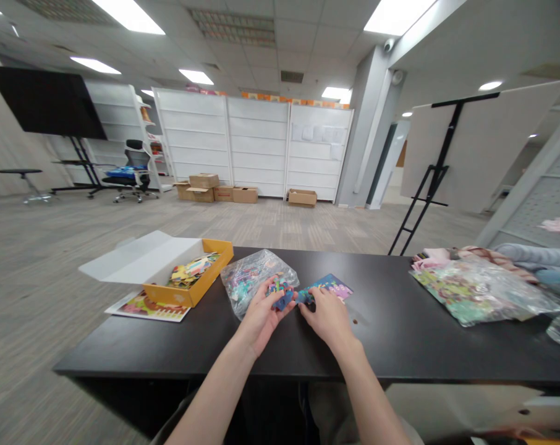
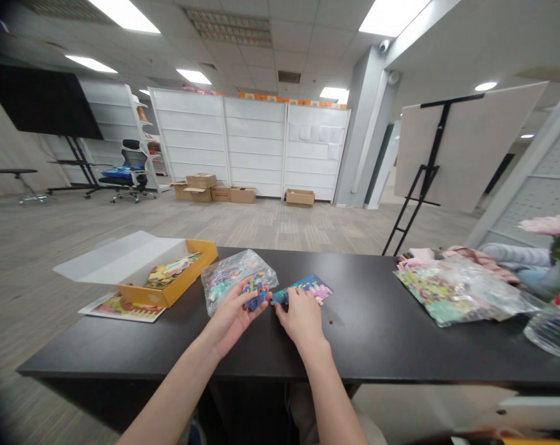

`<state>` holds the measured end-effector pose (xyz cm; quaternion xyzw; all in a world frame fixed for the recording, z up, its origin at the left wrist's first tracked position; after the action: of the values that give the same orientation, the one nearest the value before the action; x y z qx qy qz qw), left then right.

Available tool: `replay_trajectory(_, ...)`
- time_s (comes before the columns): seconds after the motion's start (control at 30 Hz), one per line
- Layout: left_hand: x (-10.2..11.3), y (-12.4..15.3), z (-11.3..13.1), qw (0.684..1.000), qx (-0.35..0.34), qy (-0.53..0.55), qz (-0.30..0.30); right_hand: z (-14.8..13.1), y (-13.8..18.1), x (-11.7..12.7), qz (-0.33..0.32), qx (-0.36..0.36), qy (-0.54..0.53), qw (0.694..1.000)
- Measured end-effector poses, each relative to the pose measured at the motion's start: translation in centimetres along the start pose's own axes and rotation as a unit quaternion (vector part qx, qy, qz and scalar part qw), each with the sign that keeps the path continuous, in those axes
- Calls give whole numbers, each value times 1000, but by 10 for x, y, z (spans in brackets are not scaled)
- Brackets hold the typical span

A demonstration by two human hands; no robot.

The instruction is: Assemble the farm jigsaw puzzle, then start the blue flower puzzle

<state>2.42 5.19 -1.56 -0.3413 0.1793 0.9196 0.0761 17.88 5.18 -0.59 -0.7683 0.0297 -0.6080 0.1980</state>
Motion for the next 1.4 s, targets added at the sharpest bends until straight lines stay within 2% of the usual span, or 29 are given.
replay_trajectory(0.23,3,1,-3,998,40,-43,37,16,4,-1,5,-17,-45,999)
replay_trajectory(0.33,4,3,-6,994,55,-71,55,27,5,0,53,-37,-93,994)
replay_trajectory(0.43,2,3,-10,993,62,-85,44,37,8,4,120,-60,-173,976)
replay_trajectory(0.5,0,2,-14,993,67,-89,33,41,10,5,136,-74,-210,965)
replay_trajectory(0.6,-2,0,-18,994,67,-88,20,42,12,0,97,-83,-223,966)
replay_trajectory(0.7,-2,-1,-19,994,65,-84,24,40,12,-3,55,-78,-188,977)
replay_trajectory(0.9,-3,-2,-20,995,58,-76,21,38,13,-1,29,-56,-115,991)
replay_trajectory(1.03,-2,-4,-23,996,54,-68,16,38,10,-1,26,-90,-71,993)
replay_trajectory(1.2,-2,-5,-25,995,59,-77,17,36,4,-4,-11,-134,-34,990)
replay_trajectory(1.27,-2,-4,-25,995,60,-81,15,36,4,-6,-16,-110,-62,992)
replay_trajectory(1.4,-3,-2,-22,995,58,-79,15,36,8,-9,-38,-6,-105,994)
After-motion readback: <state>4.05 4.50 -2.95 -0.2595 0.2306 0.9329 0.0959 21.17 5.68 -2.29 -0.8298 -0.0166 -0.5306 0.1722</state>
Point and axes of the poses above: each hand's wrist, its own y-axis away from the middle knuckle, its own x-axis out of the back of the hand, z = x × y, the point moved 6 cm from there along -y, towards the middle knuckle, and after that the axes turned 10 degrees about x, right-handed, at the moved point
